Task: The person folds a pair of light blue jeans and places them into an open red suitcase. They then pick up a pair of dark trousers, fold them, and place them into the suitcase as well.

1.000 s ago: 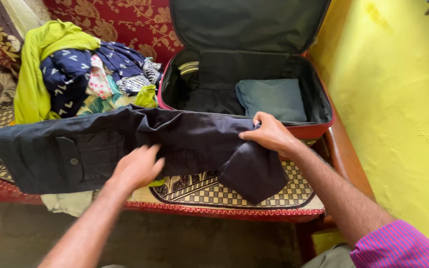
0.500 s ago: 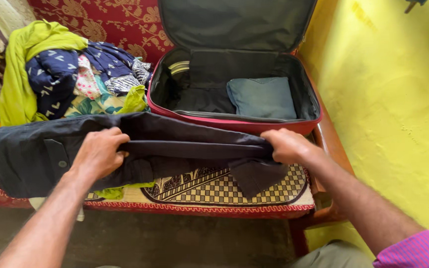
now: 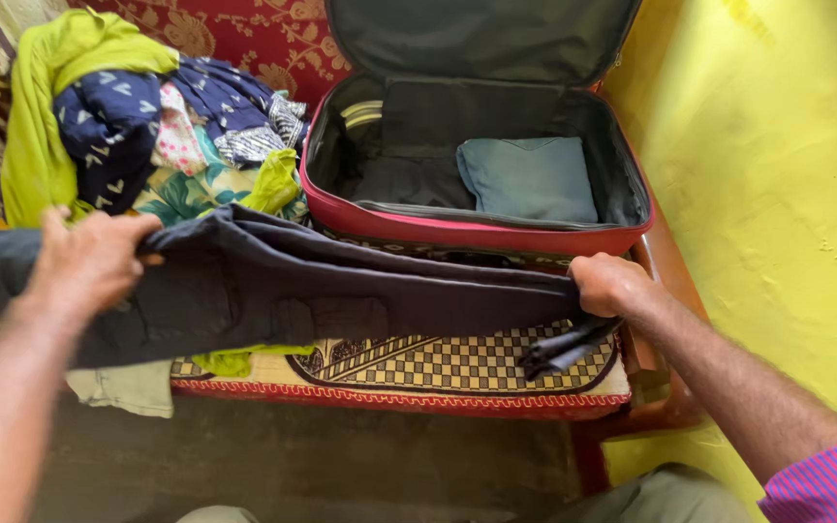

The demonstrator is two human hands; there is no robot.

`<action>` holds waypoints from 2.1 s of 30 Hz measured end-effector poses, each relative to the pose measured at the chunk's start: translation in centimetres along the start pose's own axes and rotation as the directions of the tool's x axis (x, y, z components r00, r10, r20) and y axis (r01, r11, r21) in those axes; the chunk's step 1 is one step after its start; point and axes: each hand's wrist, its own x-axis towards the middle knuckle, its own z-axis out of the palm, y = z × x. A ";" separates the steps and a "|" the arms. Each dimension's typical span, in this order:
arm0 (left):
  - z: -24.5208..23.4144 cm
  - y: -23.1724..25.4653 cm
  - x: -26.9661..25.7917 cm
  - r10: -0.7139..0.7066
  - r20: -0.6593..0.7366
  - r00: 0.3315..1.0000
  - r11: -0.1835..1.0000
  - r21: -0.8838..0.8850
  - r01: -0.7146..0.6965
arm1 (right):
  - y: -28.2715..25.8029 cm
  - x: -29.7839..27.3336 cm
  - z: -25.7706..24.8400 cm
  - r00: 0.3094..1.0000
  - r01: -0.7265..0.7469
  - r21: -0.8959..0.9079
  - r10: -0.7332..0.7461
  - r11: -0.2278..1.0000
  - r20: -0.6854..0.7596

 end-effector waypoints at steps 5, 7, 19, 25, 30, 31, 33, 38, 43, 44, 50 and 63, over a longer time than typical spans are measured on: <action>0.6 -6.0 2.8 0.005 0.258 0.966 0.991 -0.134 0.031 | 1.9 2.0 -1.8 0.881 0.236 0.271 -0.323 0.933 0.345; 1.0 -6.3 3.3 -0.025 0.231 0.973 0.994 -0.096 0.048 | 1.8 1.1 -2.7 0.845 0.170 0.286 -0.289 0.943 0.450; 6.5 6.3 -1.3 -0.174 -0.600 0.781 0.946 0.118 0.302 | 0.3 4.0 13.8 0.802 0.103 -0.103 -0.144 0.989 -0.580; -1.5 19.1 -4.0 0.221 -0.721 0.657 0.851 -0.186 -0.491 | -2.8 1.7 13.3 0.634 0.090 0.101 0.021 0.991 -0.773; 0.6 25.3 -4.8 0.386 -0.450 0.805 0.734 -0.379 -0.564 | -6.1 -2.8 12.5 0.728 0.531 0.182 -0.335 0.828 -0.599; 1.1 25.3 -4.5 0.378 -0.367 0.850 0.760 -0.401 -0.512 | -5.6 -3.2 12.3 0.672 0.615 0.096 -0.457 0.782 -0.583; 1.6 25.2 -4.1 0.351 -0.190 0.917 0.811 -0.427 -0.399 | -4.6 -3.3 11.9 0.716 0.562 0.043 -0.459 0.826 -0.526; 1.1 26.5 -3.9 0.341 0.026 0.940 0.854 -0.427 -0.298 | -3.5 -3.2 12.8 0.793 0.353 -0.096 -0.352 0.931 -0.498; 1.4 24.2 -6.0 0.326 0.025 0.945 0.873 -0.391 -0.291 | -3.1 -1.8 13.7 0.773 0.383 -0.047 -0.348 0.923 -0.531; 1.4 23.3 -5.9 0.293 0.075 0.953 0.890 -0.387 -0.243 | -2.9 -2.0 14.1 0.790 0.401 -0.012 -0.353 0.916 -0.501; 3.3 19.3 -4.8 0.238 0.196 0.951 0.829 -0.552 -0.093 | -2.3 -3.3 12.9 0.922 0.349 0.090 -0.325 0.933 -0.209; 3.4 15.7 -5.4 -0.013 -0.034 0.999 0.986 -0.170 0.007 | -11.2 -2.0 12.0 0.950 0.306 0.289 -0.270 0.907 -0.159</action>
